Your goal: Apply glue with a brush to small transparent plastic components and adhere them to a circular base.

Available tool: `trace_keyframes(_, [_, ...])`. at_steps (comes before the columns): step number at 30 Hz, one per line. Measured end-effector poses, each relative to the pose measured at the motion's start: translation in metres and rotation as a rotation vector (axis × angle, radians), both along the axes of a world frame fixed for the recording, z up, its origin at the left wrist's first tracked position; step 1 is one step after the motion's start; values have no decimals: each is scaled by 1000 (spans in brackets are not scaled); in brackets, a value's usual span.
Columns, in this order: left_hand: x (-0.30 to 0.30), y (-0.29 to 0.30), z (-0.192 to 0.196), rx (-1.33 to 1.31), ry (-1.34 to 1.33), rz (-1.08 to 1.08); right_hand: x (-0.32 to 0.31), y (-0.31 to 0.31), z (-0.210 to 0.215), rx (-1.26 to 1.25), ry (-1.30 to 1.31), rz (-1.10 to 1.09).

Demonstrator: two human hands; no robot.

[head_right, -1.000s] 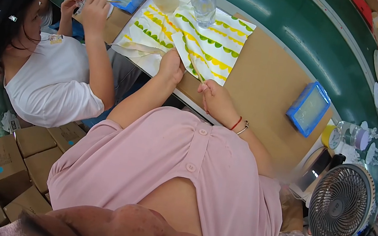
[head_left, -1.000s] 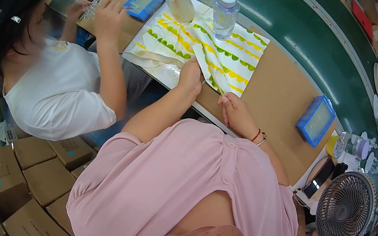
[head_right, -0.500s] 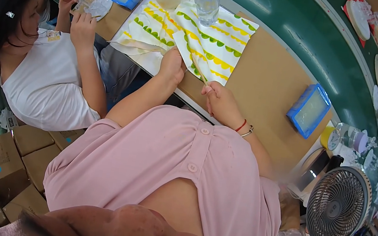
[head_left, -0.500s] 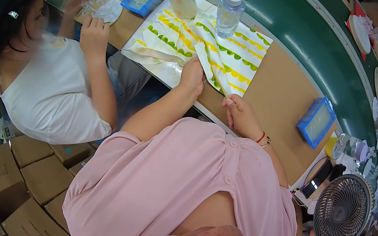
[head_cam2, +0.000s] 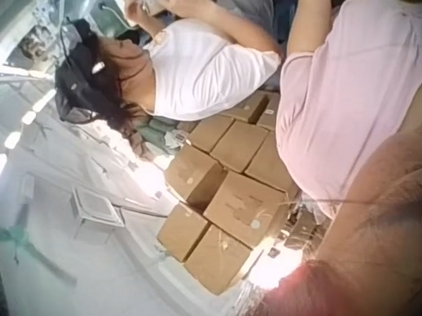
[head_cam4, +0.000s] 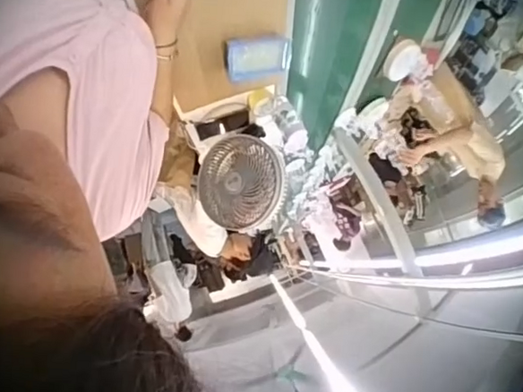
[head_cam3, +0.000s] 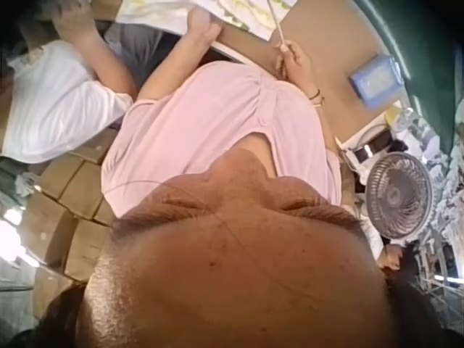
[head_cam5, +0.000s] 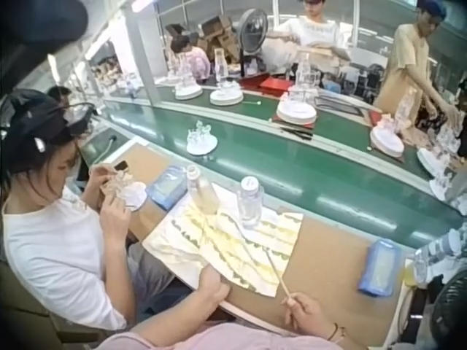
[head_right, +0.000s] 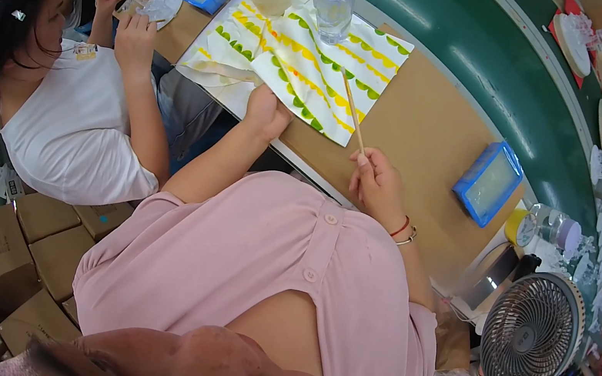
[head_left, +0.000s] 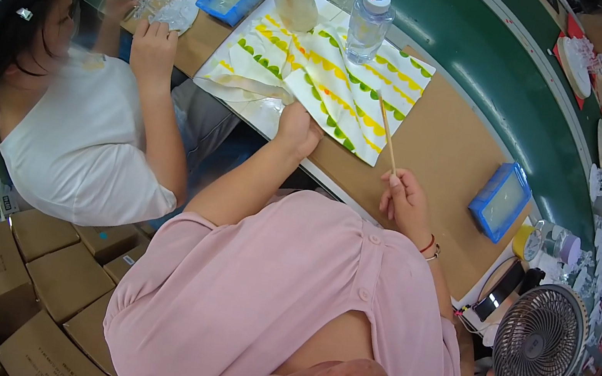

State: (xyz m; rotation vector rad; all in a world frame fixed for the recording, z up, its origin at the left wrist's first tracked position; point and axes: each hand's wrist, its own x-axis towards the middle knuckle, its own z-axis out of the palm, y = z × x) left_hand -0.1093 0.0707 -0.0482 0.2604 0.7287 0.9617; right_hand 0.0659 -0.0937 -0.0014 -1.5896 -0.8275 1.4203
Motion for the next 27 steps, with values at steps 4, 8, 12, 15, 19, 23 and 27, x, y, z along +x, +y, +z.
trace_keyframes(4, [-14,-10,7,12,-296,-62,-6,8,2,16,-135,67])
trace_keyframes(8, [-15,-25,2,-128,-300,-116,-8,13,-5,40,-174,103])
trace_keyframes(12, [-6,-36,4,-41,-170,-154,-14,19,-7,79,-298,151])
trace_keyframes(15, [0,-37,2,-24,-155,-135,-22,28,5,78,-425,192])
trace_keyframes(19, [6,-39,6,21,-142,-127,-22,28,-7,185,-542,221])
trace_keyframes(23, [10,-38,-2,31,-135,-45,-24,29,-5,180,-595,231])
trace_keyframes(27, [17,-33,1,44,21,3,-25,27,-14,267,-716,254])
